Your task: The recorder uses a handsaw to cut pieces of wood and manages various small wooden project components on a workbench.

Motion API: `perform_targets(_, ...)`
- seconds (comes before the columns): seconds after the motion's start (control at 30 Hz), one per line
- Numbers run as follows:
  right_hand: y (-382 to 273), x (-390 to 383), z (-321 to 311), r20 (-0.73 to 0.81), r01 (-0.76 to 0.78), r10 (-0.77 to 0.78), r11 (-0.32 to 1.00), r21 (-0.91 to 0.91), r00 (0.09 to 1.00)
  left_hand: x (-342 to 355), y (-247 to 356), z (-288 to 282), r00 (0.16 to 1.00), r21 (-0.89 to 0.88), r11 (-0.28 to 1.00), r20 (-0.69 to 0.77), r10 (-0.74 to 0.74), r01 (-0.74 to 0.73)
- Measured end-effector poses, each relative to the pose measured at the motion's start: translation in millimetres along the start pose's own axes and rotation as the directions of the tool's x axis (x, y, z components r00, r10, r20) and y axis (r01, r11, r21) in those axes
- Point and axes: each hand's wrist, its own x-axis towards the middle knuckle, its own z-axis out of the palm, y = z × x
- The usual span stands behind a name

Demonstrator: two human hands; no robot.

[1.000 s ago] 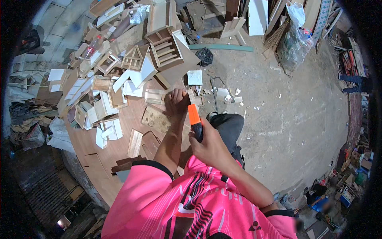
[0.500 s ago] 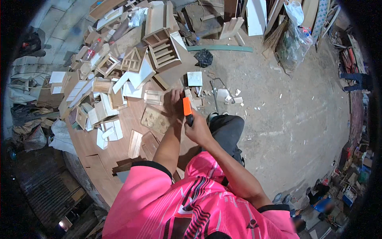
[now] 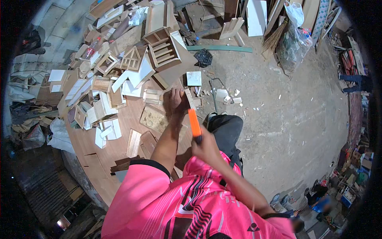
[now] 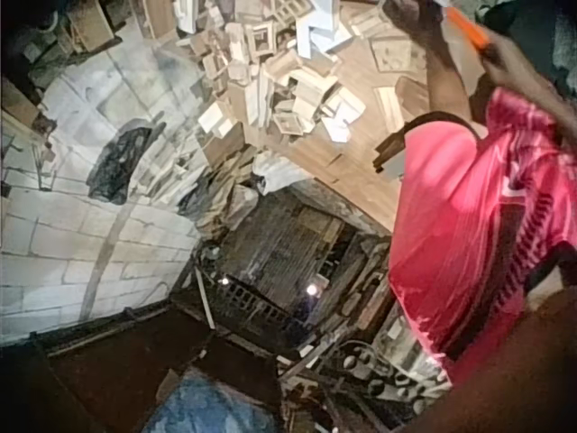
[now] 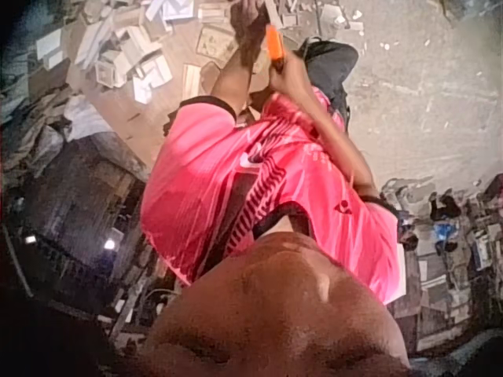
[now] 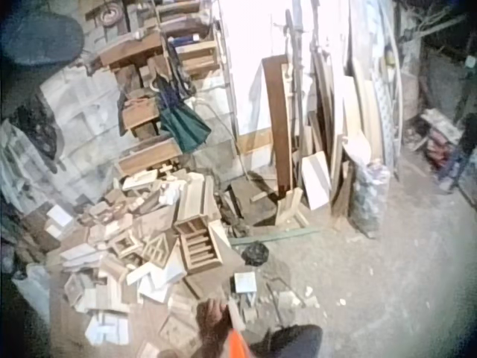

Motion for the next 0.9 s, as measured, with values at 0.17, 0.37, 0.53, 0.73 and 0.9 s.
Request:
perform_targets(0.17,42.0,53.5,26.5,-0.061,0.064,-0.066,0.997,-0.040,0.996,-0.4,-1.4,-5.9,0.988,0.197,0.969,0.053,0.143,-0.150)
perform_targets(0.37,-30.6,10.8,-15.5,0.068,0.084,-0.090,0.993,0.079,0.994,2.3,-2.5,6.0,0.999,-0.236,0.972,-0.046,0.008,-0.019)
perform_targets(0.53,-77.0,23.9,-41.5,0.147,-0.103,0.099,0.994,0.021,0.984,1.0,-7.8,1.3,0.937,0.183,0.924,-0.042,0.348,-0.335)
perform_targets(0.73,-63.7,79.3,-35.0,0.278,-0.219,0.170,0.963,0.158,0.946,0.2,8.6,-4.7,0.997,-0.233,0.970,-0.002,0.074,-0.073)
perform_targets(0.9,-0.2,132.3,0.2,0.237,-0.253,0.246,0.968,-0.002,0.940,-3.4,26.1,-32.4,0.955,0.225,0.931,-0.012,0.296,-0.286)
